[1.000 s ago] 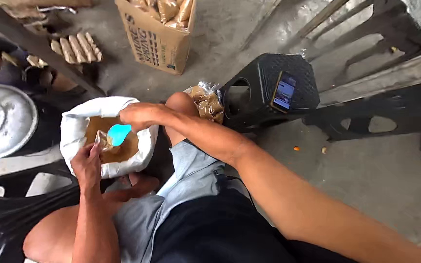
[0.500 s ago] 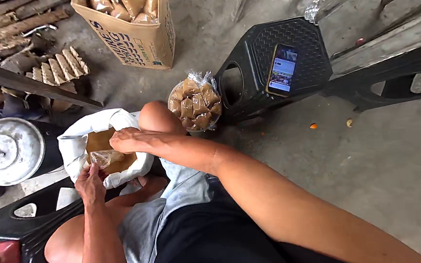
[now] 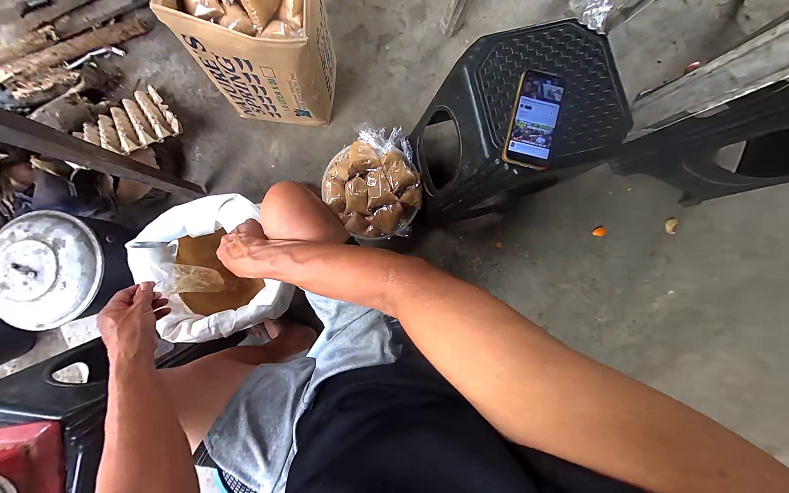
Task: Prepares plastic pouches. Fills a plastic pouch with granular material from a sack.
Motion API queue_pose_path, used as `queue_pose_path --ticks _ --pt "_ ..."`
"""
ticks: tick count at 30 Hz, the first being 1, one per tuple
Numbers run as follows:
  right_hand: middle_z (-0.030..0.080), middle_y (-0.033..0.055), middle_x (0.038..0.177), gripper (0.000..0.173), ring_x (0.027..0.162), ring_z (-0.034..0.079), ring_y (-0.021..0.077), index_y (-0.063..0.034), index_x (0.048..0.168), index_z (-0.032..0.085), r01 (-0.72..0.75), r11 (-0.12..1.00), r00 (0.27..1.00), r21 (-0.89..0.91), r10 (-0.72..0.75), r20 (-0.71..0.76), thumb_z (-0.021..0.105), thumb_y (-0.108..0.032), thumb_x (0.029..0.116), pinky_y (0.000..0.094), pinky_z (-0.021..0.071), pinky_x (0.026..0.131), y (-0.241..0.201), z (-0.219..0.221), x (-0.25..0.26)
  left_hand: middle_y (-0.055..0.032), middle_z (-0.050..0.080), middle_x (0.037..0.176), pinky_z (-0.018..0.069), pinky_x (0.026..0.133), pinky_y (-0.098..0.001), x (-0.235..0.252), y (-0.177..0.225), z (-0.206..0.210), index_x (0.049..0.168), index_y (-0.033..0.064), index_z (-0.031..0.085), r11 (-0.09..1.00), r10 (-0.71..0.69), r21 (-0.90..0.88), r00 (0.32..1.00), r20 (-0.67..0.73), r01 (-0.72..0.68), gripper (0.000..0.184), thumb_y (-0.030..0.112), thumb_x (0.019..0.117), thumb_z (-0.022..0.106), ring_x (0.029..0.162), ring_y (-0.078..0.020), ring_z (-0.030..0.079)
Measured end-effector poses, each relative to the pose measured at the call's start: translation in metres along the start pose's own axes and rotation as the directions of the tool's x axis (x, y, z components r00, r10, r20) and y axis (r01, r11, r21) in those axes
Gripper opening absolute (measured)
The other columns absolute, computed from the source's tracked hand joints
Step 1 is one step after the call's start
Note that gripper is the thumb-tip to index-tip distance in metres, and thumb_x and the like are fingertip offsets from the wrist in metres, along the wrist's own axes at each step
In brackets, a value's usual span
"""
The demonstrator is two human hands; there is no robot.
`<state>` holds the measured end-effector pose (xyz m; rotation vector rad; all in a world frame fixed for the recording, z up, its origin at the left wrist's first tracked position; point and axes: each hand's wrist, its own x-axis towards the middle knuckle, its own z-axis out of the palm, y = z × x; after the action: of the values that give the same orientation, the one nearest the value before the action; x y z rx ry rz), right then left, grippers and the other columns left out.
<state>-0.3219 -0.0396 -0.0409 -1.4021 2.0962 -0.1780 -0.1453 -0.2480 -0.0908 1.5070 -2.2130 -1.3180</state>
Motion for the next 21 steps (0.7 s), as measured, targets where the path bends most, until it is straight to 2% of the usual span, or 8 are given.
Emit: queue_pose_path --ticks 2,5,9,13,15,18,20,21 --pt "0.07 0.0144 0.109 0.02 0.1 0.067 0.0288 -0.0003 0.111 0.07 -0.003 0.998 1.0 -0.062 0.003 0.0 0.055 -0.012 0.104 0.0473 0.0509 0.078 -0.003 0.007 0.008 -0.001 0.066 0.085 0.0619 0.063 -0.0312 0.005 0.002 -0.008 0.117 0.0042 0.062 0.999 0.032 0.021 0.999 0.007 -0.032 0.029 0.029 0.1042 0.061 0.068 -0.0104 0.069" --pt "0.067 0.0163 0.116 0.023 0.106 0.066 0.0296 0.0027 0.118 0.065 -0.01 0.985 0.998 -0.171 0.021 0.065 0.05 -0.011 0.1067 0.0465 0.0526 0.081 -0.01 0.013 0.016 -0.0007 0.067 0.085 0.0618 0.063 -0.0304 0.006 -0.001 -0.011 0.116 0.0044 0.062 0.999 0.034 0.033 0.999 0.024 -0.034 0.027 0.029 0.1042 0.061 0.068 -0.0098 0.069" --pt "0.067 0.0164 0.116 0.022 0.106 0.066 0.0298 0.0028 0.117 0.066 -0.013 0.984 0.997 -0.176 0.026 0.076 0.051 -0.01 0.106 0.0465 0.0528 0.08 -0.01 0.012 0.013 -0.0013 0.067 0.084 0.0621 0.065 -0.0299 0.003 -0.011 -0.005 0.114 0.0024 0.062 1.0 0.001 0.026 0.999 0.052 -0.002 0.024 0.025 0.1049 0.06 0.069 -0.0099 0.069" --pt "0.069 0.0182 0.117 0.022 0.107 0.067 0.031 0.0047 0.114 0.068 -0.005 0.999 0.996 -0.052 0.01 0.087 0.053 -0.005 0.1028 0.0485 0.0521 0.083 -0.006 -0.001 -0.003 0.0 0.067 0.08 0.0617 0.061 -0.0295 0.004 -0.015 -0.004 0.109 0.0033 0.063 1.0 -0.004 -0.005 0.999 0.052 0.004 0.02 0.023 0.1039 0.061 0.066 -0.0098 0.069" --pt "0.067 0.0187 0.119 0.023 0.109 0.065 0.0322 0.005 0.116 0.066 -0.035 0.993 0.992 -0.114 0.048 0.116 0.05 -0.006 0.1041 0.0491 0.0515 0.085 -0.007 0.009 0.012 -0.0006 0.067 0.081 0.062 0.061 -0.0296 0.006 -0.015 -0.007 0.109 0.0036 0.063 1.0 -0.006 0.019 0.999 0.051 0.005 0.021 0.024 0.104 0.061 0.066 -0.0097 0.069" --pt "0.065 0.0262 0.123 0.027 0.116 0.063 0.0407 0.0098 0.12 0.063 -0.075 0.994 0.993 -0.076 0.082 0.087 0.052 -0.009 0.1045 0.0578 0.05 0.093 -0.001 0.023 0.019 -0.0093 0.067 0.095 0.0603 0.074 -0.0354 0.003 -0.003 -0.007 0.123 -0.0026 0.061 0.994 0.002 0.104 0.996 0.094 -0.012 0.034 0.027 0.1064 0.056 0.076 -0.0128 0.068" --pt "0.064 0.029 0.125 0.028 0.119 0.061 0.0444 0.0105 0.12 0.064 -0.059 0.996 0.995 -0.062 0.064 0.08 0.058 -0.01 0.1018 0.0614 0.0479 0.099 0.002 0.024 0.013 -0.0181 0.068 0.105 0.0594 0.083 -0.0451 0.007 -0.006 -0.013 0.127 -0.005 0.059 0.993 0.008 0.117 0.995 0.099 -0.02 0.039 0.028 0.1072 0.052 0.086 -0.0211 0.069" --pt "0.064 0.0297 0.124 0.026 0.12 0.061 0.0456 0.0098 0.117 0.066 -0.051 0.997 0.996 -0.059 0.056 0.076 0.06 -0.009 0.0997 0.0629 0.0466 0.101 0.003 0.024 0.012 -0.0208 0.068 0.105 0.0592 0.084 -0.0483 0.01 -0.008 -0.017 0.126 -0.0057 0.06 0.993 0.012 0.112 0.996 0.092 -0.023 0.039 0.027 0.1072 0.051 0.088 -0.0248 0.069"
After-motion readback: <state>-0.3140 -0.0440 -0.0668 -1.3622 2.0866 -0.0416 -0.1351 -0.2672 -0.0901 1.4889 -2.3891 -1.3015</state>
